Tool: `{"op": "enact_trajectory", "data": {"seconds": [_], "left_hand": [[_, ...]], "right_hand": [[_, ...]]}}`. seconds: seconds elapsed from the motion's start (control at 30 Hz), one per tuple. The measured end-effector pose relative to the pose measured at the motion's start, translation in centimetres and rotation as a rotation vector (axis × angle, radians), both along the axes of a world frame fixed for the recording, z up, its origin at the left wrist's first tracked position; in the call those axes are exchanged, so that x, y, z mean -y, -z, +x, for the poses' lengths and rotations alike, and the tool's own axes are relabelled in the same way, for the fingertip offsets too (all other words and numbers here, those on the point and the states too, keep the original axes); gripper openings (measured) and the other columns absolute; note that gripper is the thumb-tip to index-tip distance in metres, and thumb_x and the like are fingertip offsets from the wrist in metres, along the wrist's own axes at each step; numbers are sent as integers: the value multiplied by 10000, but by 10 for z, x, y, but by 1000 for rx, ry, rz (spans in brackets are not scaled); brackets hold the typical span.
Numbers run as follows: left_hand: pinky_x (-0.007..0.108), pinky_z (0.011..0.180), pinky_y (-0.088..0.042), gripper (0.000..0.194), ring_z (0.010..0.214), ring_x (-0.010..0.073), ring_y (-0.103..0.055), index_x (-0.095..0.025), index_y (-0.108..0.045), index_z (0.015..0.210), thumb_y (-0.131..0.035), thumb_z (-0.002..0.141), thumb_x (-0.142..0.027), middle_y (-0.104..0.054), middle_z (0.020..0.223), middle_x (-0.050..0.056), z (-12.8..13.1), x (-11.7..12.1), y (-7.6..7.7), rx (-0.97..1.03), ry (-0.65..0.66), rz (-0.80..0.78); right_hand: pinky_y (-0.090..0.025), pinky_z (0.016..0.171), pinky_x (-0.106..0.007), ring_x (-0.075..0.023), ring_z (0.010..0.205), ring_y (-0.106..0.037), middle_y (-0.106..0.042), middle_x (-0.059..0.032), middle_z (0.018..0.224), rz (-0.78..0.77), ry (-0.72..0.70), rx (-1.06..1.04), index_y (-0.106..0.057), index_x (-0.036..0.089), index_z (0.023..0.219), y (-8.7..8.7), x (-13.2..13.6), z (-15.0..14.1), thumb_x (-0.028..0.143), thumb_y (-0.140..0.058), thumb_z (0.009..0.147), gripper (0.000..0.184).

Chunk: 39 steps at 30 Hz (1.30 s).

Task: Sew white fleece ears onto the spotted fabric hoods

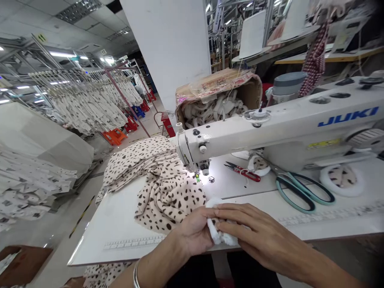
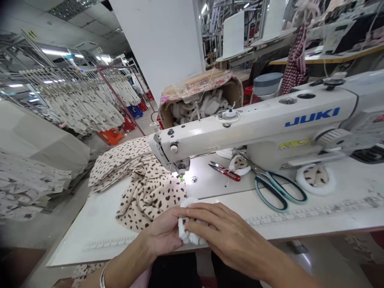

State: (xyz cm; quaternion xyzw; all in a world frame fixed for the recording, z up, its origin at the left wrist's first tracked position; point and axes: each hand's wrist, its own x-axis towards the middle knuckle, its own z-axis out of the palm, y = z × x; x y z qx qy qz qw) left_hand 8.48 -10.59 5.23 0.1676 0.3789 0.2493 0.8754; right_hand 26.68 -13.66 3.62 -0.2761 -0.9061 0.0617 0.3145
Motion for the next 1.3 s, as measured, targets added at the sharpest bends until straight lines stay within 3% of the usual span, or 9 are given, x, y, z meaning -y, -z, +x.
{"op": "enact_trajectory", "data": {"seconds": [0.33,0.47,0.57,0.7,0.83,0.93,1.03,1.17,1.3], "left_hand": [[278,695,-476,88,595,157,-620,-65,-632,814,-607,758,-128,-621,667,52,19,0,-3,6,93,-182],[266,690,-469,127,642,156,-612,-54,-650,795,-596,772,-167,-633,701,66,26,5,-7,17,110,-124],[254,707,-459,204,717,158,-611,-89,-673,953,-647,773,-182,-661,792,57,28,7,-5,-48,-6,54],[339,878,-456,537,974,246,-612,-144,-633,1196,-619,833,-538,-664,1088,118,24,4,-6,-64,-20,327],[376,919,-444,803,1016,304,-601,-98,-678,1143,-670,659,-739,-669,1080,170,19,6,-7,-57,104,600],[332,821,-474,758,901,264,-632,-119,-673,1164,-875,550,-515,-691,987,139,20,13,-5,-141,116,633],[301,764,-494,657,826,222,-640,-120,-698,1113,-906,527,-332,-697,936,117,25,20,-2,-189,-12,498],[289,627,-514,570,698,206,-642,-101,-716,1044,-870,542,-321,-706,837,113,31,23,2,-226,-117,363],[289,675,-536,541,778,227,-675,-96,-699,1061,-865,592,-308,-720,891,124,27,20,6,-213,-169,398]], "right_hand": [[-512,907,-326,-193,1144,-546,-663,-84,1174,246,95,-193,-586,177,1222,16,5,10,76,-531,874,367],[-533,782,-273,-169,938,-604,-656,-60,1029,-27,148,-410,-594,233,1208,8,14,6,30,-484,832,441],[-534,766,-275,-191,926,-617,-637,-63,1018,-360,203,-583,-623,251,1147,1,20,0,130,-525,844,341],[-527,800,-306,-246,981,-610,-651,-72,1025,-781,293,-792,-675,217,1011,0,23,-5,353,-652,816,239],[-526,752,-319,-235,870,-620,-674,-48,906,-1058,232,-942,-690,205,1029,7,21,-8,424,-717,756,351],[-523,752,-320,-225,832,-623,-685,-44,904,-1129,217,-999,-700,202,1013,12,18,-11,414,-771,702,383],[-526,733,-314,-217,801,-623,-683,-38,885,-1158,238,-1027,-708,194,980,19,16,-16,436,-788,675,398],[-512,582,-278,-195,713,-606,-663,-22,822,-1226,309,-1001,-696,185,1009,25,16,-25,489,-764,686,449],[-522,631,-278,-203,788,-631,-687,-45,938,-1154,252,-857,-683,180,1041,17,15,-14,496,-703,755,426]]}}
